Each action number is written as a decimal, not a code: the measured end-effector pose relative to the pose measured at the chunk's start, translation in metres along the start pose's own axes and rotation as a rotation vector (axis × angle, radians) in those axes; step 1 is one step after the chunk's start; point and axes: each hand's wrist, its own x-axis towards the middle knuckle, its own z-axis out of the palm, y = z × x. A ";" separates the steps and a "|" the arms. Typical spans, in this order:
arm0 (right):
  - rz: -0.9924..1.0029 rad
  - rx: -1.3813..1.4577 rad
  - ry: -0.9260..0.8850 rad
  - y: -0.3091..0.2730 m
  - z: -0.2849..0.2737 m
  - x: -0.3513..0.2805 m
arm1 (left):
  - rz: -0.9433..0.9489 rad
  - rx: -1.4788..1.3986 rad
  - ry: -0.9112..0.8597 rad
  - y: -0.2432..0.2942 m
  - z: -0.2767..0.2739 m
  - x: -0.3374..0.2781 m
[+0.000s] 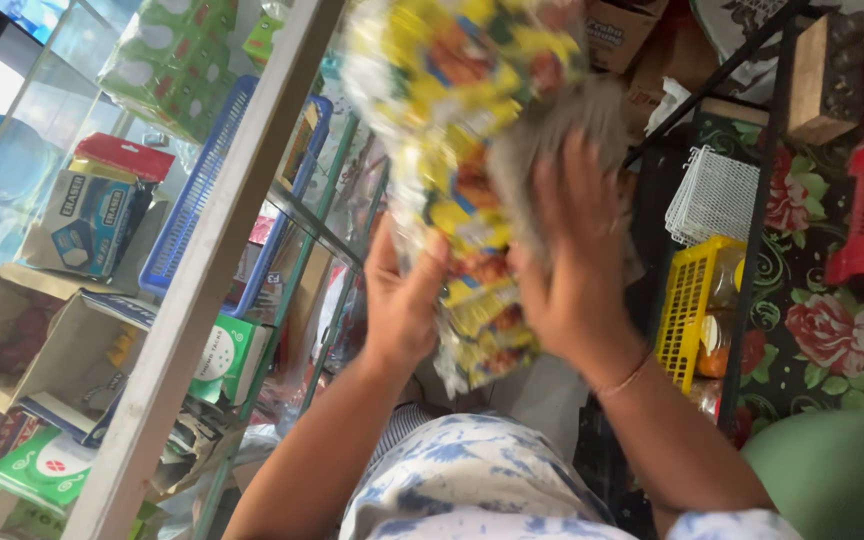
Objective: The person wipes the glass display counter and shelves with a cloth, handling various items like a yellow pencil box, a green light bulb box, and packaged snacks. They pick up items, wipe them, and place them back on the counter.
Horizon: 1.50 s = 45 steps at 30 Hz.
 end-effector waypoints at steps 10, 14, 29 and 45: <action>-0.352 -0.280 -0.034 -0.077 0.012 0.012 | 0.032 0.048 0.074 0.028 -0.023 0.005; -0.032 0.092 -0.009 -0.058 -0.003 0.040 | -0.048 0.015 -0.032 0.027 -0.025 -0.005; 0.820 1.601 -0.117 0.032 -0.012 0.037 | -0.159 -0.272 -0.099 0.053 -0.034 -0.002; 0.613 1.243 0.160 -0.003 -0.042 0.015 | 0.531 1.168 -0.077 0.093 0.010 0.034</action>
